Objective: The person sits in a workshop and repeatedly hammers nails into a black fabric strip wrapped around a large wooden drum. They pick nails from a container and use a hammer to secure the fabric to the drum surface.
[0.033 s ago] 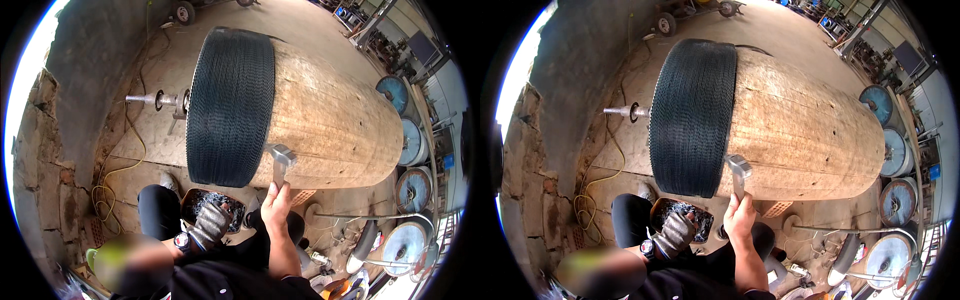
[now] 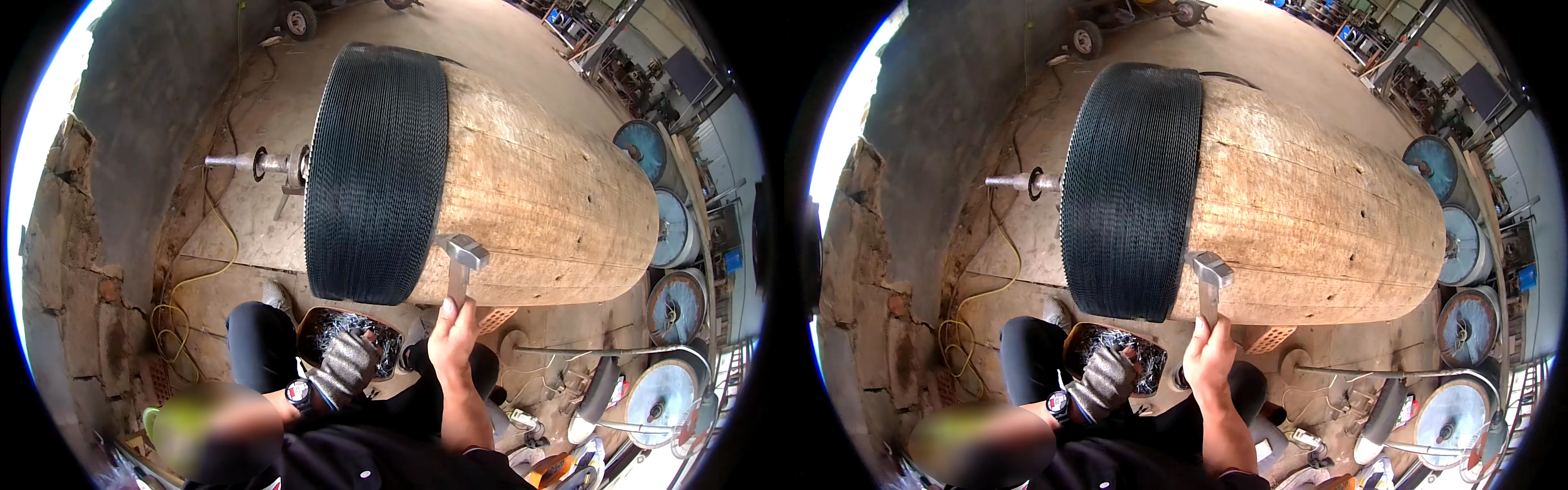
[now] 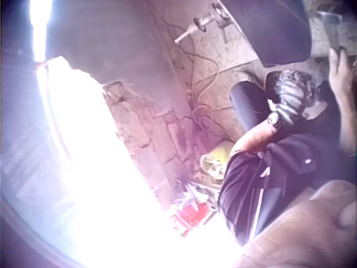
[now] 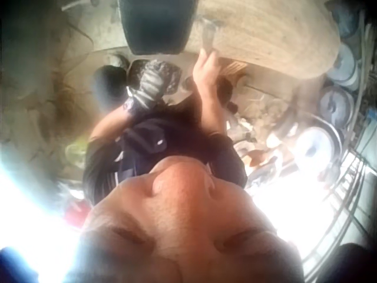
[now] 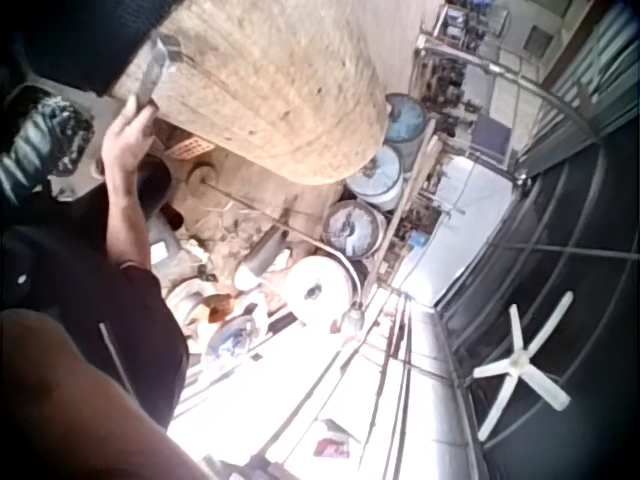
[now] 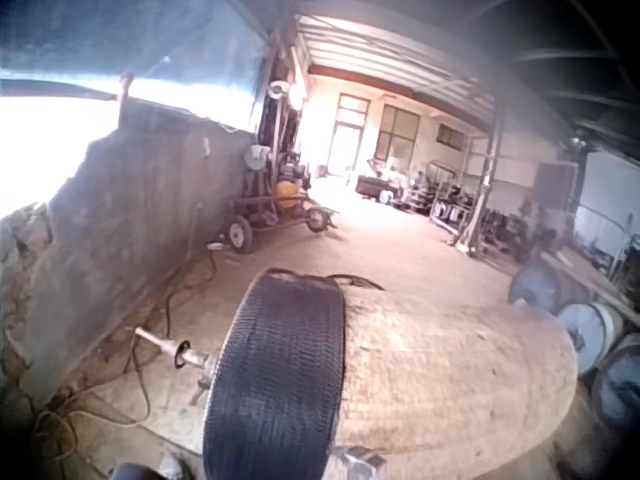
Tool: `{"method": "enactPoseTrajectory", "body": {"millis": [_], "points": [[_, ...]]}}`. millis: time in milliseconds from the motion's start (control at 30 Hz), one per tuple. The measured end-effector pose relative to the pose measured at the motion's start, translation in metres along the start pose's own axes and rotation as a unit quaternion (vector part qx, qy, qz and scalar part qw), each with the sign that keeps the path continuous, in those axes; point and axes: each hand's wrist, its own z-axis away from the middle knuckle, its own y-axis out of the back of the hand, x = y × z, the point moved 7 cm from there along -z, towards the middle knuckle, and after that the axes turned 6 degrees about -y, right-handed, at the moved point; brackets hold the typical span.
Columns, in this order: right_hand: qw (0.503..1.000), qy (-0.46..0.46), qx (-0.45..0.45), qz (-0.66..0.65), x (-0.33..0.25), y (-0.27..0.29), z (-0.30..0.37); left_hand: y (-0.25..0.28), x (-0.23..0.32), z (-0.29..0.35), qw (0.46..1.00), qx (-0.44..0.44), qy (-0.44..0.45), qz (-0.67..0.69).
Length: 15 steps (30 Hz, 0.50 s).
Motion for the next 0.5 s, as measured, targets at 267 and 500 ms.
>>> {"method": "enactPoseTrajectory", "body": {"millis": [267,500], "points": [[0.989,0.074,0.095,0.088,-0.003,0.006,0.002,0.117,-0.007,-0.063,0.976,0.142,-0.076,0.147],[0.923,0.181,0.225,-0.255,-0.018,0.03,0.01,0.196,-0.048,-0.123,0.921,0.344,-0.181,-0.035]]}}
